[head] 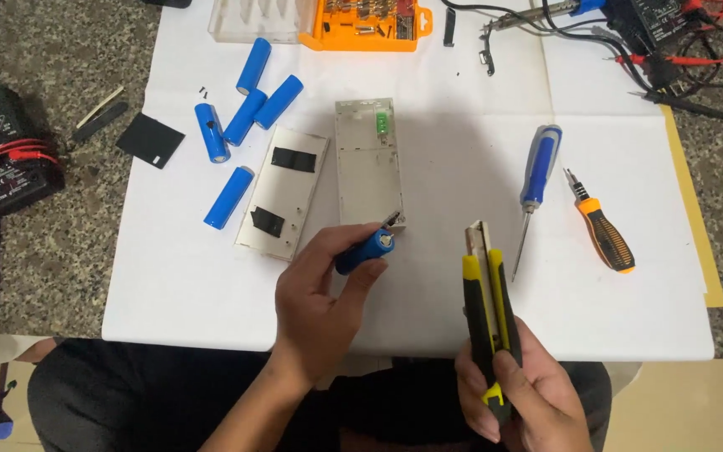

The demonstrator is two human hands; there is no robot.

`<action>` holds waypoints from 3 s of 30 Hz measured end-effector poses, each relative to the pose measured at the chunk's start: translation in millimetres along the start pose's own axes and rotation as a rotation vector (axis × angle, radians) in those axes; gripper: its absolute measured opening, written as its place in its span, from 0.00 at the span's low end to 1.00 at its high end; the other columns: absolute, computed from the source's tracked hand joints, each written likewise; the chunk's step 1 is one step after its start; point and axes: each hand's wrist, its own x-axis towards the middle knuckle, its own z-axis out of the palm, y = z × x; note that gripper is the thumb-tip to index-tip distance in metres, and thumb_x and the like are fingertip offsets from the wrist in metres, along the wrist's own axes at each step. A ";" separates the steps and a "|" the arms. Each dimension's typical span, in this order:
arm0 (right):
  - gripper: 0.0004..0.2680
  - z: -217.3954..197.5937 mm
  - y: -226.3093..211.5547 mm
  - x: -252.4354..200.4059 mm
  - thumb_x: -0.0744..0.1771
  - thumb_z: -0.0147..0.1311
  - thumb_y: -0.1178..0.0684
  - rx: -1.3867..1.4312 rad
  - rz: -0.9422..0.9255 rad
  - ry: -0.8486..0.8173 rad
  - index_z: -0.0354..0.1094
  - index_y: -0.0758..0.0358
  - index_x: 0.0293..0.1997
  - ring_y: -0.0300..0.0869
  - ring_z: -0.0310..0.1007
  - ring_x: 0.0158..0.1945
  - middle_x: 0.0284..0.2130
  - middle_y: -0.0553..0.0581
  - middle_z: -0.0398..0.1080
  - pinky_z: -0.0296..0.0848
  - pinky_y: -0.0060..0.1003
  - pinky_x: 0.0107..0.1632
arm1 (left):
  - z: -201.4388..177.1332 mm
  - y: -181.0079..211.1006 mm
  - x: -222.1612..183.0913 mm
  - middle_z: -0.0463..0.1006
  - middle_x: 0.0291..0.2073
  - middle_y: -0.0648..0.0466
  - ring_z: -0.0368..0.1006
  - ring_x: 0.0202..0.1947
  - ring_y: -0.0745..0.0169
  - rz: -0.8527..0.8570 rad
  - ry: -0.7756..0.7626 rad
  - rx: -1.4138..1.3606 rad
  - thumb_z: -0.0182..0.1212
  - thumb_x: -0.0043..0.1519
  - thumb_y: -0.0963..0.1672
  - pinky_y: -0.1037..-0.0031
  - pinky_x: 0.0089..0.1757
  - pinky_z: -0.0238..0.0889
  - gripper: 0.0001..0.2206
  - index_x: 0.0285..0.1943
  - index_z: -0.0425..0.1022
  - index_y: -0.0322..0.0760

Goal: Using a screwdriver and utility knife to detach wires from a battery cell inside an electronic device.

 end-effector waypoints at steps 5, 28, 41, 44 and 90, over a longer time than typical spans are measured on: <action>0.16 8.6 8.2 -0.4 0.70 0.44 0.49 -0.125 0.015 0.298 0.66 0.71 0.60 0.41 0.47 0.09 0.18 0.61 0.55 0.46 0.31 0.10 | 0.7 -0.9 -1.0 0.82 0.48 0.50 0.80 0.51 0.55 -0.013 -0.009 0.005 0.63 0.64 0.42 0.73 0.52 0.76 0.12 0.56 0.75 0.38; 0.19 31.2 -16.4 0.5 0.66 0.54 0.51 -1.408 -0.388 0.202 0.70 0.54 0.65 0.35 0.74 0.36 0.38 0.49 0.74 0.69 0.24 0.43 | -7.5 2.1 -1.3 0.78 0.46 0.50 0.76 0.46 0.60 -0.056 -0.141 -0.055 0.44 0.71 0.52 0.75 0.45 0.69 0.19 0.60 0.72 0.38; 0.16 22.8 -10.8 16.5 0.66 0.56 0.54 -1.351 -0.533 0.162 0.71 0.61 0.61 0.36 0.73 0.33 0.36 0.54 0.75 0.70 0.27 0.39 | -6.5 -2.5 -0.2 0.80 0.52 0.51 0.79 0.51 0.57 -0.081 -0.202 -0.044 0.61 0.63 0.50 0.76 0.44 0.73 0.16 0.57 0.74 0.43; 0.16 22.2 -11.2 17.0 0.66 0.56 0.54 -1.371 -0.516 0.165 0.72 0.59 0.61 0.36 0.71 0.32 0.35 0.52 0.74 0.68 0.27 0.38 | -5.4 -1.5 -0.5 0.80 0.51 0.52 0.78 0.48 0.59 -0.119 -0.185 -0.039 0.64 0.62 0.49 0.77 0.42 0.72 0.15 0.56 0.75 0.44; 0.14 24.0 -9.2 20.2 0.67 0.56 0.54 -1.440 -0.593 0.145 0.72 0.59 0.60 0.37 0.67 0.29 0.33 0.52 0.72 0.66 0.28 0.35 | -5.6 -6.2 -1.0 0.78 0.47 0.52 0.76 0.45 0.62 -0.148 -0.174 -0.033 0.68 0.59 0.49 0.79 0.42 0.73 0.17 0.54 0.75 0.40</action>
